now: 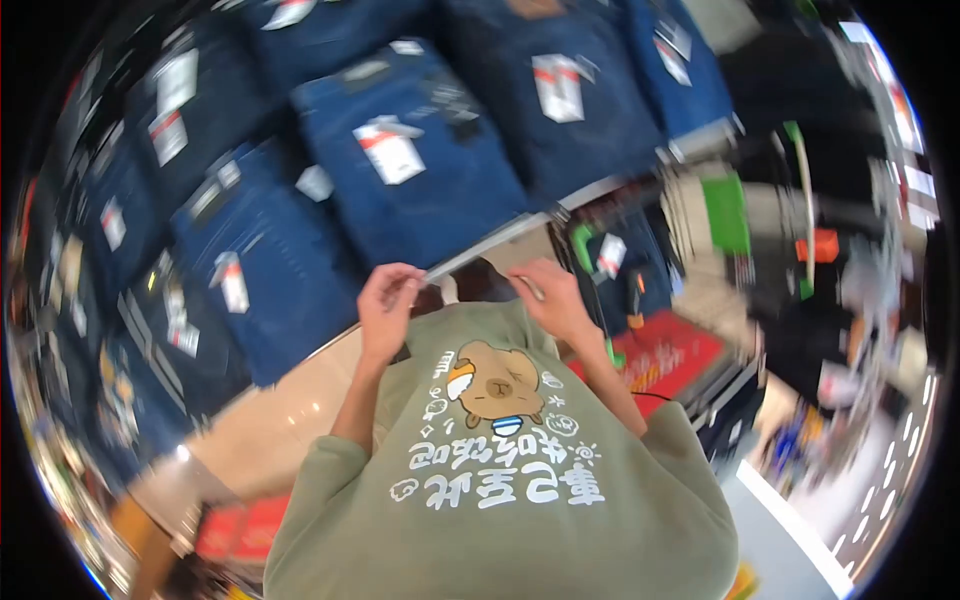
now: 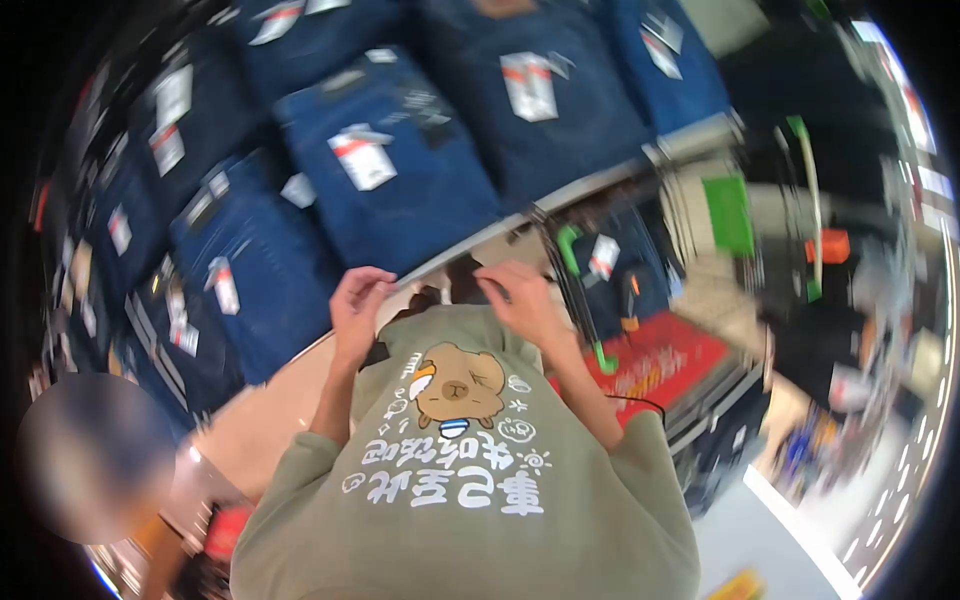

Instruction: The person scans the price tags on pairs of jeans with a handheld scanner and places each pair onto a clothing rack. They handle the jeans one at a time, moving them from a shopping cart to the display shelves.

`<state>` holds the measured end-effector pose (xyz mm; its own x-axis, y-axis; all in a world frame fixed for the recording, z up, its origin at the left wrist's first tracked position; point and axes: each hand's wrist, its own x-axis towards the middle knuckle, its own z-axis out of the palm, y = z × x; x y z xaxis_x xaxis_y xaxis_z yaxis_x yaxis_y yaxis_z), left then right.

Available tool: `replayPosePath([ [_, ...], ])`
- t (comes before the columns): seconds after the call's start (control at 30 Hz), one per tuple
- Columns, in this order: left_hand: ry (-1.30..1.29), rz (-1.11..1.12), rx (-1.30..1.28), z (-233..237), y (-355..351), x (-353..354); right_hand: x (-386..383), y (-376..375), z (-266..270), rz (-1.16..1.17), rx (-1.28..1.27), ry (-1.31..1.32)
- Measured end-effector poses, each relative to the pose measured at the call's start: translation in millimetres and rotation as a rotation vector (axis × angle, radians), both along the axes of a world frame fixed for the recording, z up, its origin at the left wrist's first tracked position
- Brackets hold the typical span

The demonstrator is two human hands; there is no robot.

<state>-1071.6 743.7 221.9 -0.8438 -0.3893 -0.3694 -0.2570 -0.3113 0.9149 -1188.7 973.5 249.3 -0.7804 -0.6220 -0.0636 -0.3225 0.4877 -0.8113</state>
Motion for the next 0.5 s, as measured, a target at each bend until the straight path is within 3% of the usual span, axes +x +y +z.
replayPosePath([
  [0.13, 0.015, -0.332, -0.001, -7.9, 22.9, -21.3, 58.5, 53.9, -20.5, -0.351, 0.05, -0.06],
  [0.3, -0.02, -0.676, 0.026, -20.5, 69.0, -47.6, 100.7, 124.5, -63.0, -0.622, 0.15, -0.095],
  [0.5, -0.172, -0.948, -0.107, -23.3, 150.0, -79.4, 120.4, 197.9, -94.3, -0.929, 0.19, -0.118],
])
